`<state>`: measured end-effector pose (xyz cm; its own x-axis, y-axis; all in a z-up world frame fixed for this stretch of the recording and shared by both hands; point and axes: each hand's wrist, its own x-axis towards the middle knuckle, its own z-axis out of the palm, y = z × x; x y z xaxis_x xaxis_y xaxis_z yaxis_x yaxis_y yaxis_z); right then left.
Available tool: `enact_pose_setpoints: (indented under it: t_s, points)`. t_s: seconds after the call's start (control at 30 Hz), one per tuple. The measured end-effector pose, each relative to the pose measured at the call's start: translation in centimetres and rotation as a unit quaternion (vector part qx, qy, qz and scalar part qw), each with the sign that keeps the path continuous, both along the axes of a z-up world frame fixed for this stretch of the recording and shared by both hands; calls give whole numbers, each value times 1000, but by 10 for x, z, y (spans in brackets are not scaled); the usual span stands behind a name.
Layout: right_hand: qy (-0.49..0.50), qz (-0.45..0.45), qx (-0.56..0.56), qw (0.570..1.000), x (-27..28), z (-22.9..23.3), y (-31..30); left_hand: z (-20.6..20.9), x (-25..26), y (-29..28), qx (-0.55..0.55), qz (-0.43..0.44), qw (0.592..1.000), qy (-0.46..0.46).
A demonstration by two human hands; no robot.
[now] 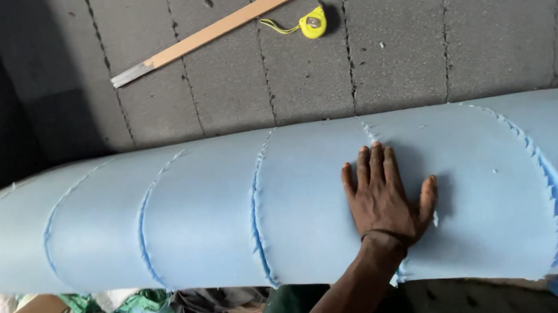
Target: Cutting and shaping blue foam padding for a sofa using a hand saw blade
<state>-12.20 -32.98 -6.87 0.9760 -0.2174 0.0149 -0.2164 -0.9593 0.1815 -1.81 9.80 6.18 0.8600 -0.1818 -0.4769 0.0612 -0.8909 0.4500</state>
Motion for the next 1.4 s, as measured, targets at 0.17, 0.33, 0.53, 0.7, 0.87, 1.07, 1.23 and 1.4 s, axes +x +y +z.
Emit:
enact_pose_setpoints:
  t_s: [0.17, 0.33, 0.53, 0.7, 0.87, 1.07, 1.23, 1.4]
  points:
    - [8, -23, 29, 999, -10, -4, -3, -8, 2, 24, -56, -57, 996, -36]
    - [10, -17, 48, 999, -17, -23, -20, -50, 22, 57, -167, -102, 978, -69]
    - [-19, -24, 95, 995, -13, -6, -9, -49, 66, 116, 63, -78, 990, 98]
    - [14, -57, -42, 997, -8, 11, 4, -36, 74, 149, 161, -37, 979, 118]
    - [-12, -37, -16, 999, -10, 7, -3, -32, 72, 146, 162, -31, 983, 75]
    - [25, -42, 77, 996, 1, 21, 5, -22, 84, 128, 173, -11, 976, 129]
    - [55, -20, -136, 989, -1, 19, -14, -31, 78, 112, 167, 21, 984, 65]
    - [141, -152, 125, 970, 110, 76, 98, -37, 71, 114, 157, 22, 986, 47]
